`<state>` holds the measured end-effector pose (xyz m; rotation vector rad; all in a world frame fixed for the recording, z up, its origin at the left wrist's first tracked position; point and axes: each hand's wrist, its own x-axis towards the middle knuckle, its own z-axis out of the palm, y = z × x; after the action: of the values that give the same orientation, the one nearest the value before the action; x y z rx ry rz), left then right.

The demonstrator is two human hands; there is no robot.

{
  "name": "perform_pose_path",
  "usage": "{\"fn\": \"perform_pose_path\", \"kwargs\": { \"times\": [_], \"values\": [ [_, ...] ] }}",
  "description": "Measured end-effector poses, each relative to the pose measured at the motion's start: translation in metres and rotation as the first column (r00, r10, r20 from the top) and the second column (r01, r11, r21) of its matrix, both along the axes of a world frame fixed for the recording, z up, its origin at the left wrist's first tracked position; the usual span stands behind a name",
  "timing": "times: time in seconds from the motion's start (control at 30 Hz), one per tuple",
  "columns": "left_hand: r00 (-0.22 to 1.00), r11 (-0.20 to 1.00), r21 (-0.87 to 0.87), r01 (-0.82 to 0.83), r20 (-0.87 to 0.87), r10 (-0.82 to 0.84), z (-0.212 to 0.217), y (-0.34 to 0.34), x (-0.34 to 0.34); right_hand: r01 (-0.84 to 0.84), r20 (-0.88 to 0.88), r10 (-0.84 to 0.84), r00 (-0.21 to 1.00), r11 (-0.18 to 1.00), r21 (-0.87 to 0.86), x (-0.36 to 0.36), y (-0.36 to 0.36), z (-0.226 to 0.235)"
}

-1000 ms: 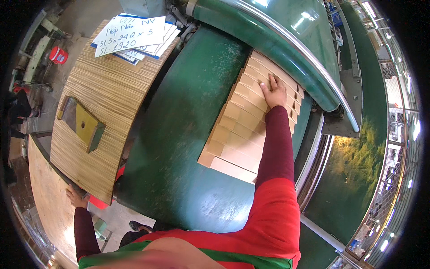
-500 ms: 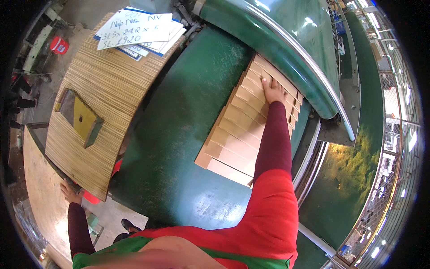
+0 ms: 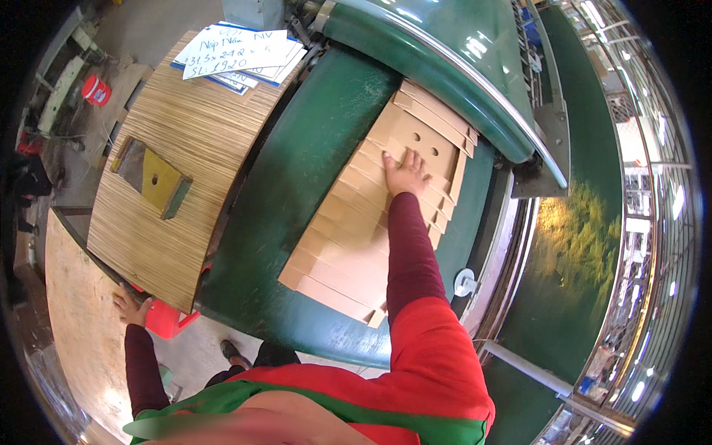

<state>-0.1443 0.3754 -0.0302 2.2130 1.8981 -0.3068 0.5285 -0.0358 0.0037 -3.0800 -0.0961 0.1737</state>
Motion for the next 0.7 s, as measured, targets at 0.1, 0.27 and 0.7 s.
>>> {"fn": "perform_pose_path", "kwargs": {
  "times": [0.1,0.27,0.7],
  "values": [
    [0.881,0.966,0.22,0.137,0.418,-0.221,-0.002,-0.016,-0.007,0.058,-0.005,-0.058,0.998,0.998,0.01,-0.054,0.009,0.011],
    [0.741,0.925,-0.236,0.299,0.668,-0.069,-0.009,-0.194,-0.045,0.113,-0.006,-0.113,0.994,0.993,0.037,-0.154,0.019,0.024],
    [0.528,-0.43,-0.571,0.7,0.007,0.849,-0.033,-0.258,-0.092,0.135,-0.062,-0.132,0.989,0.99,0.052,-0.391,0.039,0.043]
  ]
}}
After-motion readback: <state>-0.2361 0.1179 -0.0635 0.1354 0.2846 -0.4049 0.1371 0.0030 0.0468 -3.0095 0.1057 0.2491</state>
